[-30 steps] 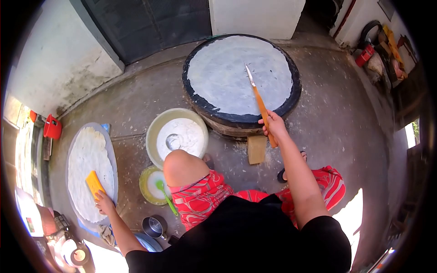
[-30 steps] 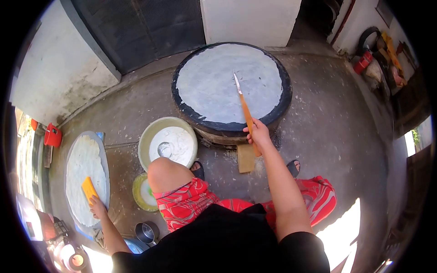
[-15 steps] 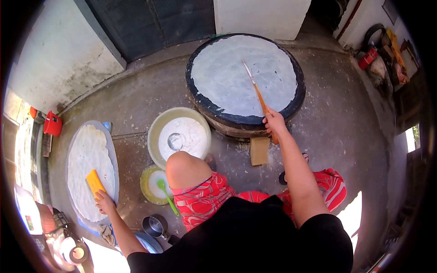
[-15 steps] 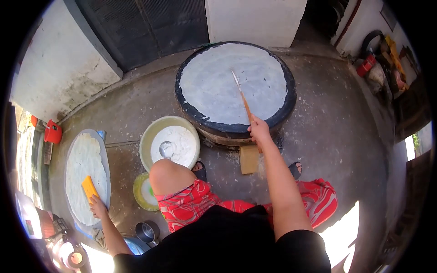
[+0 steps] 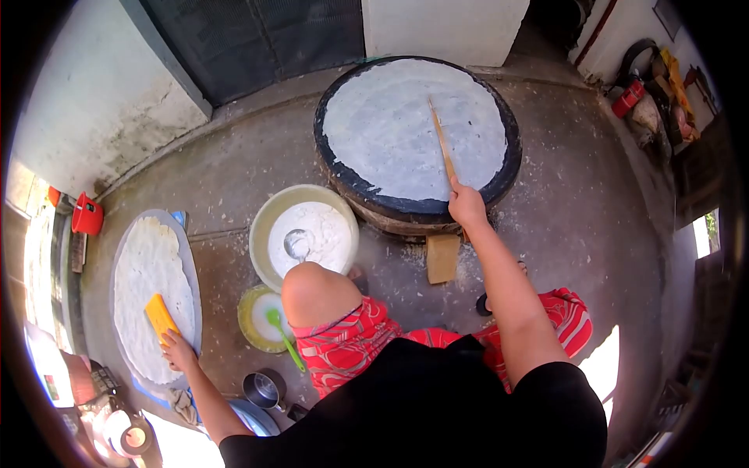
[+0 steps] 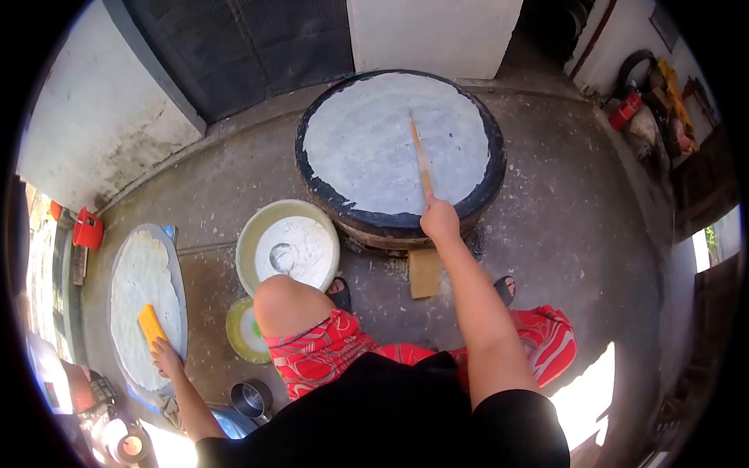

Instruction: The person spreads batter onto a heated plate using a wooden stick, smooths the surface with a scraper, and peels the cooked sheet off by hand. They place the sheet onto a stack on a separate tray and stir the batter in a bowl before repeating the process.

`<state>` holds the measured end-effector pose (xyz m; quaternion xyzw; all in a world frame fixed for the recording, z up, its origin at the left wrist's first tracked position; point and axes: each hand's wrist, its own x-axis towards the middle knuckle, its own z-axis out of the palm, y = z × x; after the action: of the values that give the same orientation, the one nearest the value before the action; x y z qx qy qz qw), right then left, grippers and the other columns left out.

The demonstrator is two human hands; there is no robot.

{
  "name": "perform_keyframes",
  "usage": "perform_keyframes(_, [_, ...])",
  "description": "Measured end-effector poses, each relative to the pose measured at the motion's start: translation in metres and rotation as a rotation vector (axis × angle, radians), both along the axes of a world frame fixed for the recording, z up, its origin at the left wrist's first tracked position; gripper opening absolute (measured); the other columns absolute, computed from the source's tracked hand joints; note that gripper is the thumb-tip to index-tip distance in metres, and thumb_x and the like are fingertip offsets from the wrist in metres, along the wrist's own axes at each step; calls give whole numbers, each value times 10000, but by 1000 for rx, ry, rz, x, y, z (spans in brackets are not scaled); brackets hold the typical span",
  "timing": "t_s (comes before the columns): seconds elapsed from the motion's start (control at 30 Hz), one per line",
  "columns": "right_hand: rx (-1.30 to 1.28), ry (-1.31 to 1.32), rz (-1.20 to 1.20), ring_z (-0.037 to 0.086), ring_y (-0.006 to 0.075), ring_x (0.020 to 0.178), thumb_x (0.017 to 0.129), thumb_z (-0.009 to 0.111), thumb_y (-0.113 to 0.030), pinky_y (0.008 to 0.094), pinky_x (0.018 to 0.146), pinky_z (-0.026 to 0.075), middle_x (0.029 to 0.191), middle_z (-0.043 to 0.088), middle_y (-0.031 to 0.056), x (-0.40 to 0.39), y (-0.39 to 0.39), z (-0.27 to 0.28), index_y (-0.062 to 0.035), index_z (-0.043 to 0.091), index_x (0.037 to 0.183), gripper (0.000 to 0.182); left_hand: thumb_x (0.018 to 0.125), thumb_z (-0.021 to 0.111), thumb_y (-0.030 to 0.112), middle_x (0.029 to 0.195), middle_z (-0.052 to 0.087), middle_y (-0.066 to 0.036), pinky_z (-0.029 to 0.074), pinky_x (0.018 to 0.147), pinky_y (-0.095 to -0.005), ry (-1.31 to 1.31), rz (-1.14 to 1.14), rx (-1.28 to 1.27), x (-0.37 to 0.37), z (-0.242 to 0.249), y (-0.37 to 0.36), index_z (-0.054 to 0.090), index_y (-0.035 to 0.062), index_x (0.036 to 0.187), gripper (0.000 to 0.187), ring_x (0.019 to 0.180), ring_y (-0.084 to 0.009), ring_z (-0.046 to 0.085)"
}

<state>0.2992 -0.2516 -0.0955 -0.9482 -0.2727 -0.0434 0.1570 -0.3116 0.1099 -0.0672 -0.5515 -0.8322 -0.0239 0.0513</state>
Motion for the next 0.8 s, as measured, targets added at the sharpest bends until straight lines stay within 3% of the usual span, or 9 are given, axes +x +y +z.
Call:
perform_keyframes(0.03, [2,-2,-1,447,110,494,861,471,-147,259,441,398,668,534,14,-3,-2,4,-146,511,1207,348,866,148,583,1386,279,-102,185,977,-513,-2,-3,-3,1,2,-1,308,237,1336,605,1258,-304,267])
perform_keyframes(0.1, [552,773,-96,420,102,481,882,438,-143,242,416,375,686,524,23,-12,-11,18,-156,477,1238,358,867,149,581,1385,279,-104,186,977,-514,-6,-3,-6,1,1,-1,308,236,1336,604,1257,-306,269])
perform_keyframes(0.17, [830,1096,-305,390,89,470,910,372,-132,218,398,352,697,508,31,-11,-30,37,-165,414,1281,375,868,154,579,1382,284,-102,187,975,-515,6,-4,0,-2,-2,1,311,236,1334,600,1254,-309,275])
perform_keyframes(0.23, [990,1054,-428,388,92,472,929,314,-120,210,395,353,712,515,56,-4,-42,42,-152,367,1302,378,867,154,579,1381,286,-102,187,974,-517,11,-9,2,-4,-4,1,310,237,1334,600,1252,-311,277])
perform_keyframes(0.33, [963,890,-425,408,98,466,920,320,-107,225,386,365,777,537,82,4,-45,42,-140,375,1288,373,866,153,581,1379,289,-103,187,973,-519,13,-14,2,-2,-2,0,309,237,1335,602,1251,-315,278])
perform_keyframes(0.43, [1173,913,-320,402,88,495,923,306,-106,216,400,360,854,532,75,-7,-38,64,-143,358,1297,380,865,153,584,1380,288,-107,187,972,-521,9,-7,0,-3,-3,2,305,239,1338,605,1251,-317,277])
perform_keyframes(0.5, [1012,989,-283,386,86,508,925,296,-107,215,405,354,929,525,72,4,-42,55,-140,343,1303,383,864,153,585,1380,286,-109,186,972,-523,11,-2,0,-5,-3,2,302,240,1340,606,1252,-317,276])
perform_keyframes(0.63, [968,1010,-272,364,93,490,921,287,-102,217,397,346,924,534,83,27,-30,51,-130,350,1295,380,864,155,585,1379,291,-109,184,976,-519,11,0,-4,-6,-4,3,298,243,1342,605,1256,-314,274])
perform_keyframes(0.8, [775,866,-308,403,107,456,906,281,-127,241,381,357,761,548,88,59,-5,44,-109,384,1272,380,867,155,582,1376,295,-115,191,978,-514,18,8,-6,-3,-2,2,304,237,1340,605,1255,-317,277])
